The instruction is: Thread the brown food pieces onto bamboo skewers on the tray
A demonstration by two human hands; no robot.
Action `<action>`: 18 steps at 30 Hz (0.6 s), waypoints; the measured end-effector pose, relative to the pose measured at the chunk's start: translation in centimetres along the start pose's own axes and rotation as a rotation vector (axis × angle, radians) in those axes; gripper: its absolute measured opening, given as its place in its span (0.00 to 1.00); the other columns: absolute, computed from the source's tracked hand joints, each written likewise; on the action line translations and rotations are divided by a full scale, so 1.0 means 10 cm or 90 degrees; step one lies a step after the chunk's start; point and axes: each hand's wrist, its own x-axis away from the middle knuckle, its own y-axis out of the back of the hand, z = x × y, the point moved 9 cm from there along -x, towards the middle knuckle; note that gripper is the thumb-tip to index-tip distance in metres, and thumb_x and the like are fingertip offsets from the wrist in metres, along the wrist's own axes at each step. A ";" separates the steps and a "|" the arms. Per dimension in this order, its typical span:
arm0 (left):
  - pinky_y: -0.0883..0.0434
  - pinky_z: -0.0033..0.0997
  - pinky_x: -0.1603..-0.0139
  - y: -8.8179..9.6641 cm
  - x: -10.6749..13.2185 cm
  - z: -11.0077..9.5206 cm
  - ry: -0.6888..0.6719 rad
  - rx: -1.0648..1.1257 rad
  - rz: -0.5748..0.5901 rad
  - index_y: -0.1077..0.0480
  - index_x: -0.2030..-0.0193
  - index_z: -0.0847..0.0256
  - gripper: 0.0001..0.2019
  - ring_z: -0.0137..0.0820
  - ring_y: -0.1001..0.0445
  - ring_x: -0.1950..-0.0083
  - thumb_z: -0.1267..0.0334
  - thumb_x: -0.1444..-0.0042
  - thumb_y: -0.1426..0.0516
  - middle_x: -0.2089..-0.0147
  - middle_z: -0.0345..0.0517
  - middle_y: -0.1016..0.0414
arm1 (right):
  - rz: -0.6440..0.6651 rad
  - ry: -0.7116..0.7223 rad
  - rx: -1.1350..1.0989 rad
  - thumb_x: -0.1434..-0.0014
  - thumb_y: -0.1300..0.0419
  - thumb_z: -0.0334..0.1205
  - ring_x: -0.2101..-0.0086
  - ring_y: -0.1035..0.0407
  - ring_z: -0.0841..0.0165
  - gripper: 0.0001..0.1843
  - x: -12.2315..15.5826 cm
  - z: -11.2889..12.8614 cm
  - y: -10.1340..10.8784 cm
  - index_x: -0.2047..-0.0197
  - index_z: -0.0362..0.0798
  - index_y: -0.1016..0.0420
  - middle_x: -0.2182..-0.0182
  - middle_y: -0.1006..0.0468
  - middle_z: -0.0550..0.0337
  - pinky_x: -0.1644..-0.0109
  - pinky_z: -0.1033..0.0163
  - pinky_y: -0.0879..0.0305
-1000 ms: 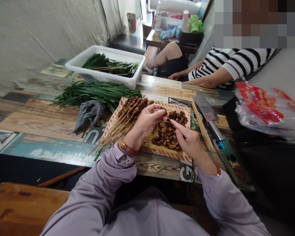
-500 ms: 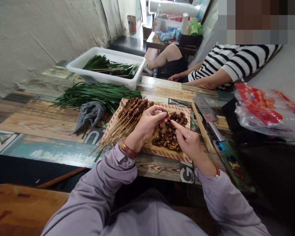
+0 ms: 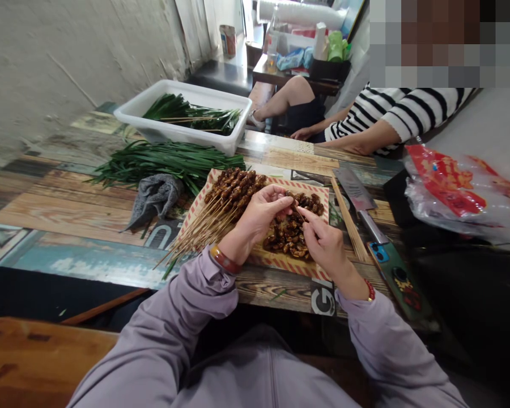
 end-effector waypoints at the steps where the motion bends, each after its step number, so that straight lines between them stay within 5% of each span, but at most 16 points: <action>1: 0.36 0.20 0.74 0.00 0.00 -0.01 -0.004 -0.003 0.000 0.32 0.66 0.63 0.14 0.21 0.28 0.75 0.64 0.57 0.32 0.73 0.37 0.27 | 0.000 -0.002 0.004 0.35 0.51 0.35 0.51 0.25 0.67 0.21 0.00 0.00 0.00 0.40 0.52 0.30 0.48 0.22 0.58 0.47 0.63 0.26; 10: 0.35 0.21 0.71 -0.06 0.02 -0.01 0.035 0.007 0.055 0.24 0.60 0.65 0.16 0.22 0.28 0.70 0.55 0.51 0.34 0.67 0.45 0.23 | -0.022 0.004 -0.012 0.35 0.50 0.34 0.54 0.23 0.67 0.19 -0.01 0.04 0.07 0.43 0.50 0.28 0.51 0.20 0.56 0.49 0.65 0.27; 18: 0.34 0.22 0.65 -0.01 -0.01 -0.02 -0.012 -0.002 0.026 0.22 0.64 0.65 0.13 0.24 0.27 0.67 0.60 0.54 0.33 0.67 0.44 0.23 | -0.037 -0.007 -0.026 0.36 0.49 0.35 0.63 0.22 0.68 0.14 0.00 0.03 0.06 0.51 0.50 0.26 0.58 0.17 0.57 0.58 0.64 0.27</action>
